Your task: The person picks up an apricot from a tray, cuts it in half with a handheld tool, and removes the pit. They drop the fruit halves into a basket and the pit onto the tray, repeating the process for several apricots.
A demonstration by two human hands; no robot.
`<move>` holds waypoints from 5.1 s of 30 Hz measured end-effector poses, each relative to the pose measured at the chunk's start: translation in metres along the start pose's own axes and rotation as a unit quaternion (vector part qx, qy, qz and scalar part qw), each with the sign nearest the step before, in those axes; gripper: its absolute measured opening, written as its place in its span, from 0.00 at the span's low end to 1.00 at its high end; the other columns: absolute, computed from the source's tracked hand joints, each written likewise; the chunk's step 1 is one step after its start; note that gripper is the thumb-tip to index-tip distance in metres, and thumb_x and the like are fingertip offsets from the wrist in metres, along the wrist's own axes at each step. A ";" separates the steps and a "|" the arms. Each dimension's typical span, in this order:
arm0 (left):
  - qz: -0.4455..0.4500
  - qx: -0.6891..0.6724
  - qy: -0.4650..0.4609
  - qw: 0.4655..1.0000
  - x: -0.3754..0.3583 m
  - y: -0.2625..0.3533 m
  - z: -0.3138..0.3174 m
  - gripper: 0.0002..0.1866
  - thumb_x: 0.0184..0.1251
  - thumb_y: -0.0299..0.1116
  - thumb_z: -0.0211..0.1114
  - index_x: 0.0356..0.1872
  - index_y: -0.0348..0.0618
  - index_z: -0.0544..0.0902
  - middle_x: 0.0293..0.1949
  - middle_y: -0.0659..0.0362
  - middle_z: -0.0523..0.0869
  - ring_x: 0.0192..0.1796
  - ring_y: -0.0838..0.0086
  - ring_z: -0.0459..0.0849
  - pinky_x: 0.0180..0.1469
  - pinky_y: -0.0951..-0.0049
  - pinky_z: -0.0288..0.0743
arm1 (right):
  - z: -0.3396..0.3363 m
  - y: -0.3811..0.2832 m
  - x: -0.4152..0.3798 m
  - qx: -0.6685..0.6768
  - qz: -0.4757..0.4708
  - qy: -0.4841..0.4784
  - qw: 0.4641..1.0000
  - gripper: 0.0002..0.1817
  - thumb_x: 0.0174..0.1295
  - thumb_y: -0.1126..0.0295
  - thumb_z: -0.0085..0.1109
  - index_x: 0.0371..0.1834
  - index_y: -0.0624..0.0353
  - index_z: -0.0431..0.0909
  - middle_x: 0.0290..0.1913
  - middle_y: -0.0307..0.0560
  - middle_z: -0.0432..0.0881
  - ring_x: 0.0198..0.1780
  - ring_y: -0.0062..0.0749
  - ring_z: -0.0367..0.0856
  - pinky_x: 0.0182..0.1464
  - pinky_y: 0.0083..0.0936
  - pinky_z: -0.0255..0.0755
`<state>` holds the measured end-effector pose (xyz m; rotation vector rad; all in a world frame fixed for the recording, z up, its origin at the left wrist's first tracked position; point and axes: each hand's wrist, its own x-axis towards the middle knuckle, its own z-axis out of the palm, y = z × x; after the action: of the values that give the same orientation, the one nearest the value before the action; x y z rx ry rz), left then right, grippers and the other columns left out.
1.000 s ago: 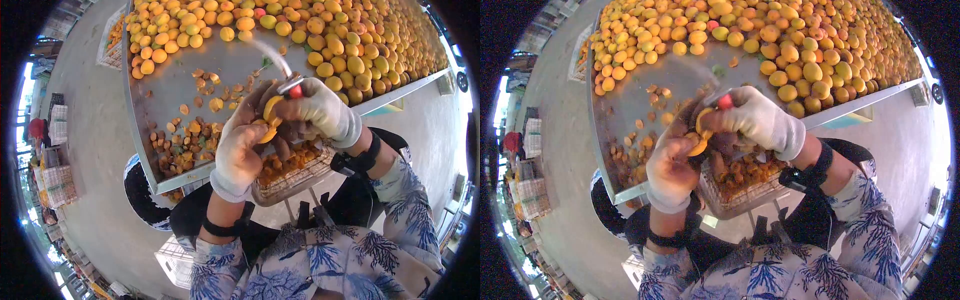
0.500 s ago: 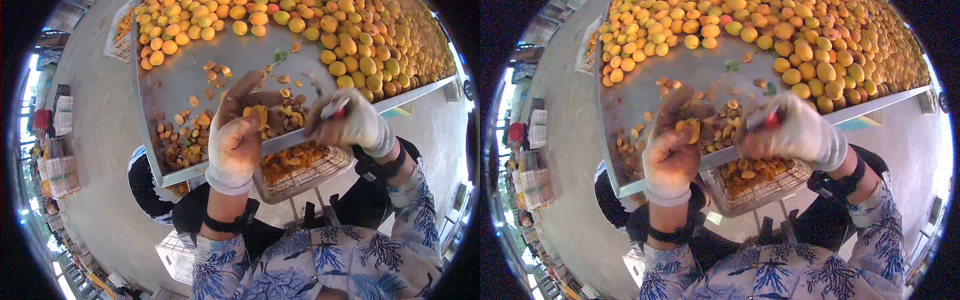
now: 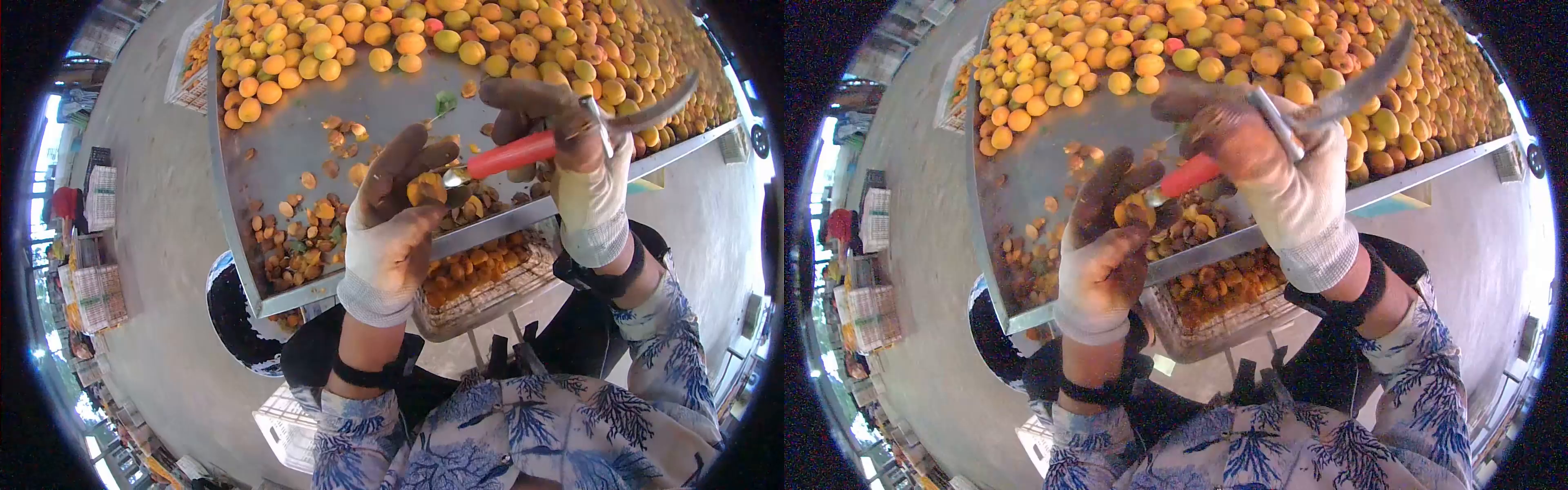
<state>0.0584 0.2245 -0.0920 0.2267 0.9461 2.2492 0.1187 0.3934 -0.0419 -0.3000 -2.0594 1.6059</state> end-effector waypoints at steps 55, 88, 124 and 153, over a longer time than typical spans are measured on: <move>0.022 0.090 0.062 0.994 -0.003 -0.007 -0.005 0.28 0.54 0.13 0.61 0.61 0.29 0.75 0.56 0.49 0.81 0.59 0.65 0.80 0.60 0.65 0.75 | -0.003 0.026 0.007 0.042 0.096 -0.111 0.988 0.06 0.60 0.73 0.63 0.36 0.66 0.83 0.31 0.44 0.85 0.28 0.24 0.83 0.30 0.19 0.77; -0.124 -0.004 -0.005 0.992 -0.003 0.005 -0.001 0.33 0.47 0.12 0.52 0.63 0.22 0.69 0.61 0.40 0.77 0.50 0.53 0.87 0.55 0.57 0.84 | -0.004 0.049 -0.004 0.314 0.508 -0.006 0.802 0.14 0.69 0.58 0.56 0.39 0.59 0.77 0.30 0.43 0.82 0.25 0.28 0.80 0.28 0.23 0.76; -0.039 0.208 0.156 0.965 0.002 -0.021 0.004 0.24 0.65 0.17 0.57 0.63 0.38 0.76 0.47 0.51 0.86 0.29 0.80 0.82 0.27 0.81 0.75 | -0.095 0.074 0.040 -0.470 0.101 -0.070 0.874 0.21 0.54 0.59 0.69 0.51 0.55 0.84 0.33 0.50 0.85 0.36 0.39 0.84 0.42 0.32 0.77; 0.012 -0.071 -0.029 0.997 0.001 -0.011 -0.009 0.33 0.51 0.14 0.63 0.64 0.37 0.72 0.63 0.44 0.76 0.62 0.53 0.79 0.64 0.56 0.74 | -0.002 0.076 0.013 0.191 0.160 0.116 0.961 0.10 0.67 0.66 0.56 0.35 0.63 0.79 0.27 0.45 0.81 0.22 0.19 0.74 0.24 0.18 0.69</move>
<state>0.0602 0.2255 -0.1061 0.2379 0.7533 2.3073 0.0986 0.4225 -0.1101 -0.6711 -1.5423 2.0091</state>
